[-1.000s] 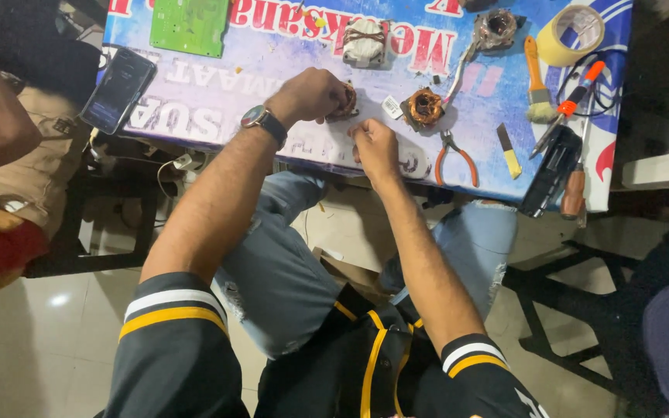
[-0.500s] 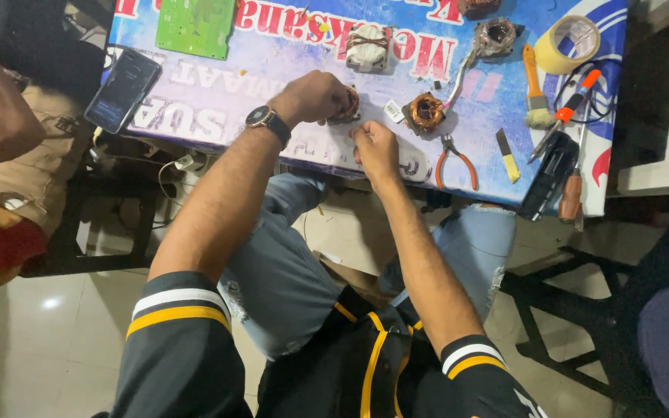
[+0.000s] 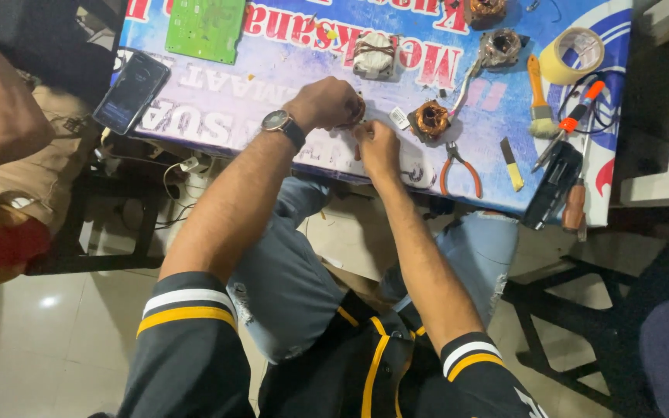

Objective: Inspecting and repairing copper wire coils using pliers on a workbench.

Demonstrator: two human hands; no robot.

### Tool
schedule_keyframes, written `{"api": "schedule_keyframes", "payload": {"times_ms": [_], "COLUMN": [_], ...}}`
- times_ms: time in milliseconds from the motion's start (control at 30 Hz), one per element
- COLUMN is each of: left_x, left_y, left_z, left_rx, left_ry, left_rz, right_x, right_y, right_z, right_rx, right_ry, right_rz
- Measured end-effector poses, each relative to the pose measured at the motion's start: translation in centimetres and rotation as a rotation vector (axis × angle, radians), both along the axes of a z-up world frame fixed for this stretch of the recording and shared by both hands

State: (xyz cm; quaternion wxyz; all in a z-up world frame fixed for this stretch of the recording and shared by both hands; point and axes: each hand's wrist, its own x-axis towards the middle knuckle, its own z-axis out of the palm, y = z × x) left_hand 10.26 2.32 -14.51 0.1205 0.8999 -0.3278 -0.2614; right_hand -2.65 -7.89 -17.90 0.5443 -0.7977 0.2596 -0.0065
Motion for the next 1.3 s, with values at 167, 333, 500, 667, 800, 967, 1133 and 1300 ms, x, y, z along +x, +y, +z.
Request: {"api": "schedule_keyframes", "payload": {"times_ms": [167,333,500,667,800,967,1133,1300], "left_x": [0.6,1.1,2.8,0.4,-3.4,-8.6,-9.2,-8.9], "left_y": [-0.9,-1.5,-1.0,0.7,1.0,0.1,-0.8,1.3], "left_z": [-2.0,-2.3,0.9,9.4,12.6,15.9,15.2,16.1], "left_rx": [-0.039,-0.015,-0.489,-1.279,-1.592,-1.451,-1.349,-1.304], "left_ry": [-0.132,-0.236,-0.257,-0.083,0.25,0.477,0.65,0.379], "left_rz": [-0.004,-0.027,0.241,0.291,0.04,-0.274,-0.456,-0.315], "right_x": [0.4,-0.6,-2.5,-4.4,-4.0,-4.1,-6.2,-4.7], "right_y": [-0.3,0.1,-0.8,-1.1,-1.8,-2.9,-2.2,-1.4], "right_z": [-1.4,1.5,1.8,3.1,3.0,2.4,10.0,13.3], "right_rx": [-0.006,0.082,0.144,0.142,-0.151,-0.343,-0.13,0.458], "right_ry": [-0.041,0.072,0.067,0.055,0.16,-0.245,-0.402,-0.352], "right_rz": [0.006,-0.012,-0.042,-0.012,0.007,-0.03,-0.022,-0.129]}}
